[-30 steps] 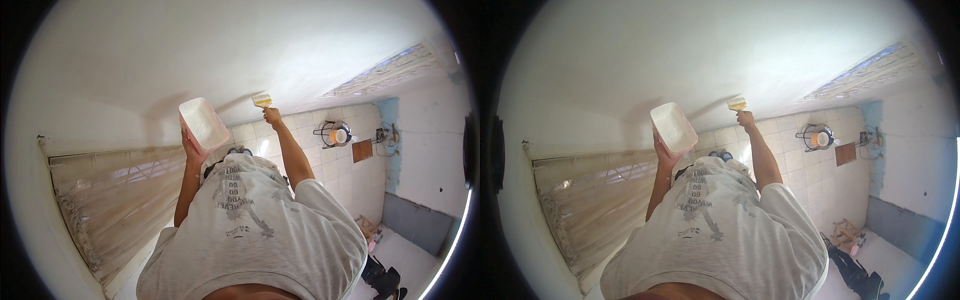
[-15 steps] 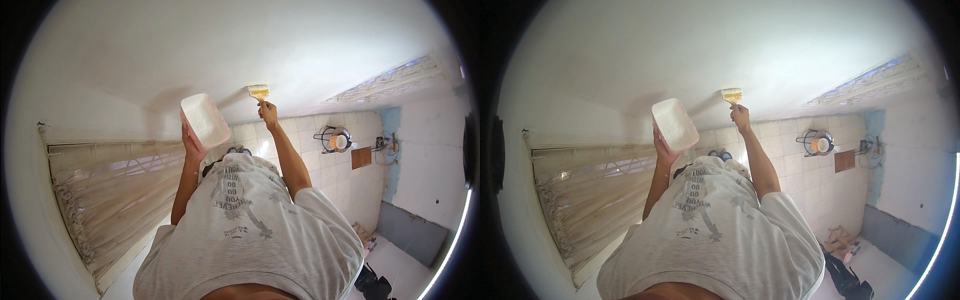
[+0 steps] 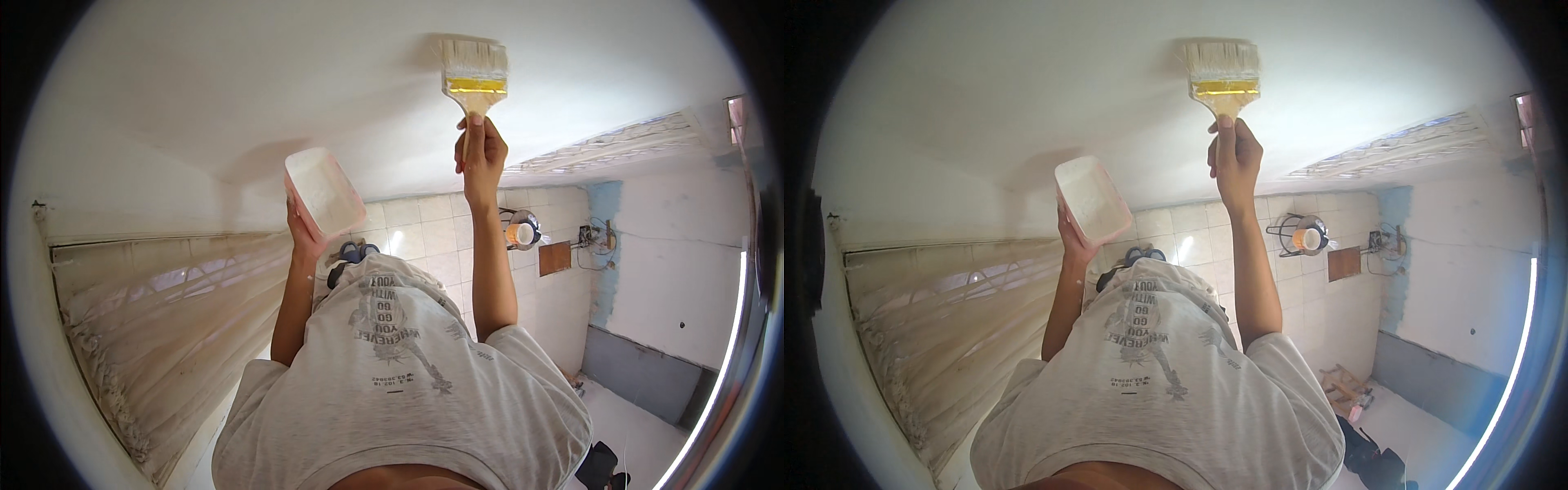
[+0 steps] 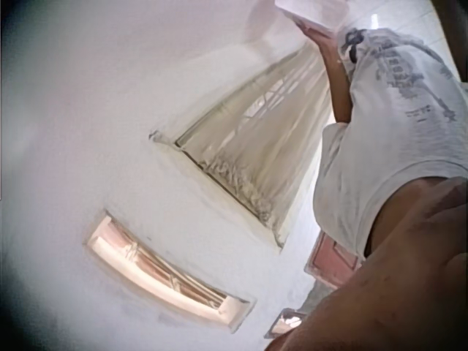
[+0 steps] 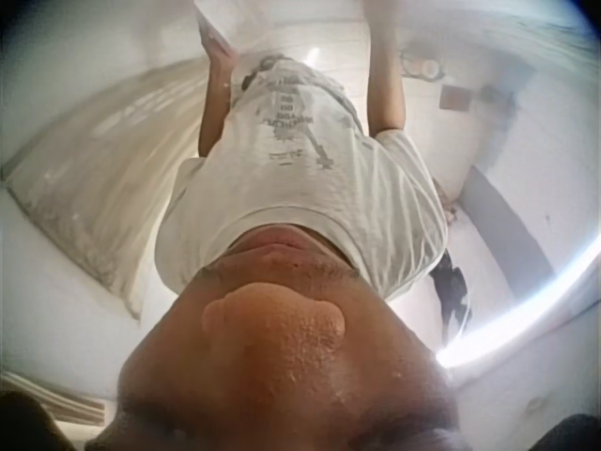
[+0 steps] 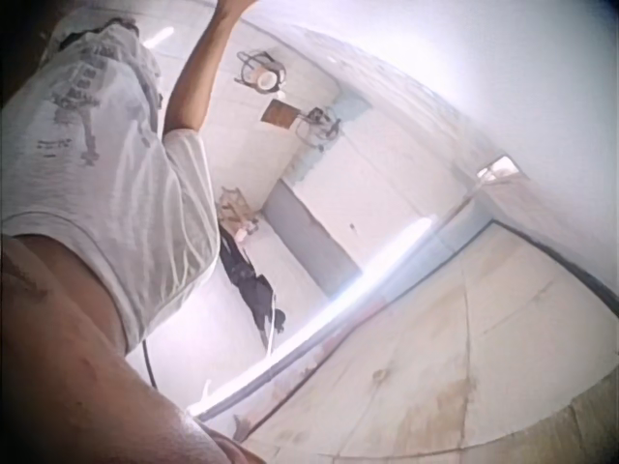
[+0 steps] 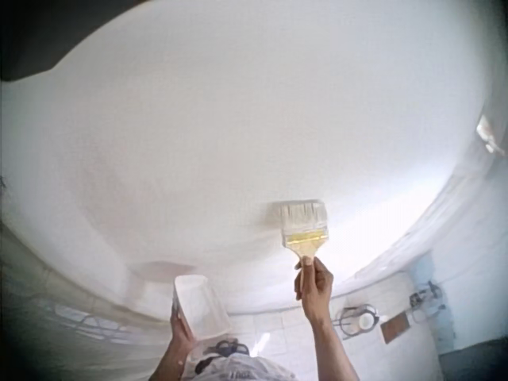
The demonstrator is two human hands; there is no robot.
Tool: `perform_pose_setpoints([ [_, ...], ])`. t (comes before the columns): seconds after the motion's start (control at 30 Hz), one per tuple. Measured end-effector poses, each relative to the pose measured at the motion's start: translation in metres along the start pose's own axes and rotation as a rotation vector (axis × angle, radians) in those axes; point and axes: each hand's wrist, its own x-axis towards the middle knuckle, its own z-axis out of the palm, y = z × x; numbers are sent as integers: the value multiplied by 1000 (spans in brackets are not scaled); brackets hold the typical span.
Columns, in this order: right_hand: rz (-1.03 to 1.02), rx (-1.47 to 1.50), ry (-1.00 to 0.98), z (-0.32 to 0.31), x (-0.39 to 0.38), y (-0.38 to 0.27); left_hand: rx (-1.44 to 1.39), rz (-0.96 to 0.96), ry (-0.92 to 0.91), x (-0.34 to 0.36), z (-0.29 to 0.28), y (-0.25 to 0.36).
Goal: The person paints a white ceiling with a brush after dipping it into a small container of white paint.
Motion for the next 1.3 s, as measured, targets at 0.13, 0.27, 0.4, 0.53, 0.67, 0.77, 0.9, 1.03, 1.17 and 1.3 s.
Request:
perform_pose_setpoints([
  [0.13,56,-32,-25,13,9,95,-34,-26,6,3,-9,3],
  [0.27,265,-128,-48,12,-28,231,-127,-45,60,7,-23,3],
  [0.4,661,-135,-124,8,-67,328,-155,-16,68,-4,-27,13],
  [0.53,912,-288,-201,-8,-61,380,-63,21,53,-11,-23,21],
  [0.67,665,-24,-135,0,-32,315,-45,-3,30,-11,-2,30],
  [0.77,627,-14,-75,1,-16,211,-39,-32,11,-7,-11,33],
  [0.9,417,16,-78,-13,-2,72,-82,-99,21,7,-6,30],
  [1.03,225,-72,-52,-21,2,-48,-133,-211,-30,22,-16,27],
  [1.17,56,-75,18,-23,10,-69,-90,-177,-45,26,-10,18],
  [1.3,37,-45,-13,-8,23,29,-153,-184,-49,19,-6,15],
])
